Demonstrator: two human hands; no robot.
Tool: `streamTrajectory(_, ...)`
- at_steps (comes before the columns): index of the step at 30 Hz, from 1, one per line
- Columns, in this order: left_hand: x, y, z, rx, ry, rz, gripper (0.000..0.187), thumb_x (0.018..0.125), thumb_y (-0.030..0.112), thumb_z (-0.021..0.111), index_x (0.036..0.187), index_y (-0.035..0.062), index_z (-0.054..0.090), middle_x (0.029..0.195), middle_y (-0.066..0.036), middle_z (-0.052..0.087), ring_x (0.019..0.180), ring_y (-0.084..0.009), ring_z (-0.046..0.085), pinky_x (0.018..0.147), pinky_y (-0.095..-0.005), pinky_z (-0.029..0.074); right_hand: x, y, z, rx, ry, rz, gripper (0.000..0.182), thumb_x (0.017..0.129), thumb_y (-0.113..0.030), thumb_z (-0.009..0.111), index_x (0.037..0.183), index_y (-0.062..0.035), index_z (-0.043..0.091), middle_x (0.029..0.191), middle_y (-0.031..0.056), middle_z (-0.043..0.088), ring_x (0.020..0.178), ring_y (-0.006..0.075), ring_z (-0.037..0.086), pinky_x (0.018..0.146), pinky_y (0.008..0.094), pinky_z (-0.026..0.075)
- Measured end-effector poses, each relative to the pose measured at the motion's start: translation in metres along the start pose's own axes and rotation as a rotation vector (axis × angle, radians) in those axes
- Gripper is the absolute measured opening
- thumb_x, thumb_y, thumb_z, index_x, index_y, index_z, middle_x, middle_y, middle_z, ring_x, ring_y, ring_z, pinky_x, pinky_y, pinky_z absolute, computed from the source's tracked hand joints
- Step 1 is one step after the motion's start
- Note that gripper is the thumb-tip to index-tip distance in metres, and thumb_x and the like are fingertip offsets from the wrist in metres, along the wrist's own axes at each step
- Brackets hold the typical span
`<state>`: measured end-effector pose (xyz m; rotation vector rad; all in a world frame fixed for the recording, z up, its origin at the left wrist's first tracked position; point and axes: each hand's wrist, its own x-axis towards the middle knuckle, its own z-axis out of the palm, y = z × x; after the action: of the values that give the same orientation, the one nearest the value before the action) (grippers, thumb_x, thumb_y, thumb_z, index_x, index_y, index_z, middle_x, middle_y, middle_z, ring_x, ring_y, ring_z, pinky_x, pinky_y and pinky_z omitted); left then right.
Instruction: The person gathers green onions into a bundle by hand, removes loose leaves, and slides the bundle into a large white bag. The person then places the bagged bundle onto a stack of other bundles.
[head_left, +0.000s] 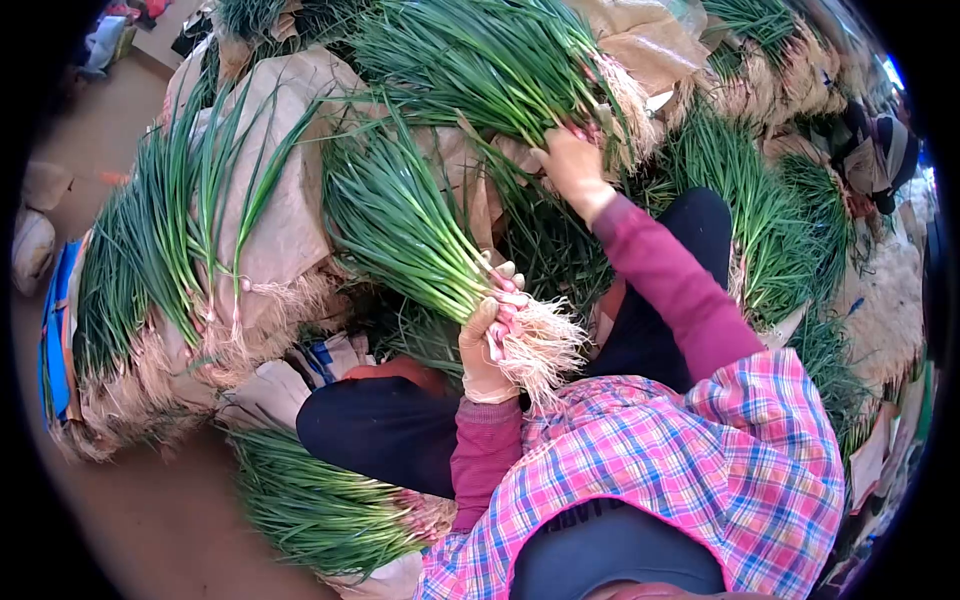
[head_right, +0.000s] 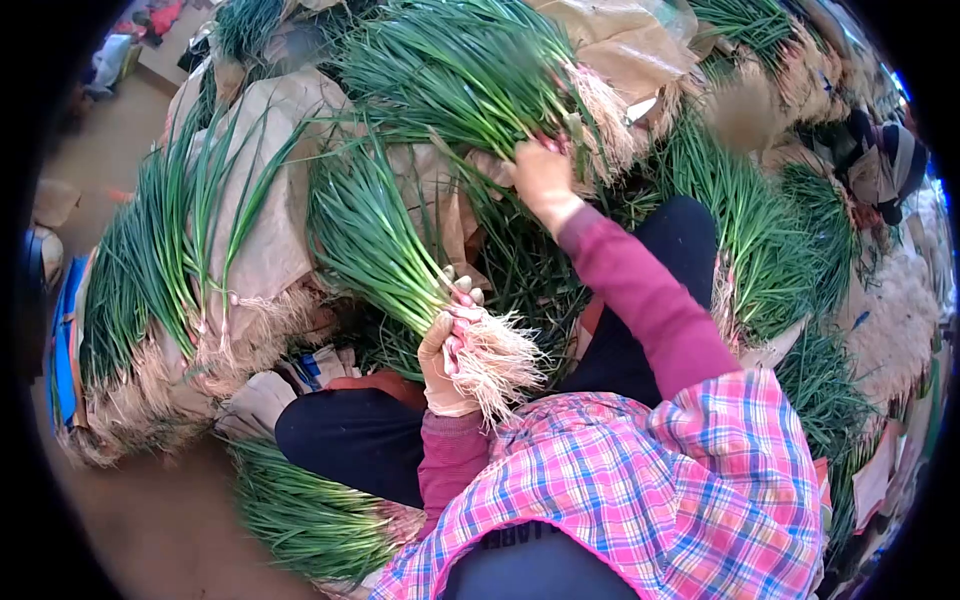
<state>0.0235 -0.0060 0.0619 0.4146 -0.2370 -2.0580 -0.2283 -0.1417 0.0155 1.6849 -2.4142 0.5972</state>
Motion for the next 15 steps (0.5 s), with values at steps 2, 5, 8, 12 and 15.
streamTrajectory(2,0.004,-0.001,-0.001,-0.02,-0.004,-0.013,0.053,0.09,0.017,0.064,0.136,0.0044,0.043,0.124,-0.013,0.059,0.114,-0.0259,0.056,0.099,-0.0381,0.047,0.016,-0.011,-0.029,0.239,-0.113,0.081,0.016,0.088,-0.024,0.062,0.088,-0.0097,0.068,0.074,0.0141,0.064,0.07,0.0285,0.065,0.067,0.0401,0.052)
streamTrajectory(5,0.01,-0.004,-0.015,-0.032,-0.039,-0.024,0.048,0.089,0.016,0.064,0.131,0.0023,0.046,0.124,-0.014,0.058,0.117,-0.0267,0.055,0.102,-0.0405,0.044,0.025,-0.01,-0.045,1.057,-0.336,0.135,0.015,0.09,-0.022,0.061,0.087,-0.0084,0.068,0.069,0.0019,0.064,0.063,0.0118,0.059,0.058,0.0267,0.046)
streamTrajectory(8,0.018,-0.012,-0.019,0.012,0.014,-0.01,0.043,0.088,0.009,0.061,0.128,0.0005,0.048,0.124,-0.017,0.058,0.118,-0.0295,0.055,0.107,-0.0453,0.041,-0.038,-0.014,-0.061,1.483,-0.618,0.224,0.015,0.092,-0.024,0.063,0.093,-0.0097,0.068,0.078,-0.0047,0.065,0.057,0.0019,0.048,0.054,0.0156,0.037)
streamTrajectory(12,0.02,-0.019,-0.024,0.199,0.124,-0.125,0.028,0.091,0.009,0.056,0.116,-0.0045,0.054,0.093,-0.02,0.069,0.069,-0.017,0.064,0.065,-0.0264,0.054,-0.105,-0.027,-0.035,1.663,-0.85,0.389,0.021,0.09,-0.022,0.066,0.1,-0.0042,0.065,0.083,-0.0022,0.066,0.06,0.0033,0.051,0.053,0.0175,0.04)
streamTrajectory(15,0.019,-0.02,-0.038,0.298,0.126,-0.222,0.026,0.09,0.005,0.057,0.113,-0.0082,0.058,0.087,-0.02,0.069,0.071,-0.0203,0.066,0.068,-0.0291,0.055,-0.087,-0.047,-0.045,1.337,-0.671,0.447,0.03,0.088,-0.02,0.069,0.11,-0.0026,0.058,0.08,0.0012,0.065,0.057,0.0036,0.049,0.051,0.0189,0.038)
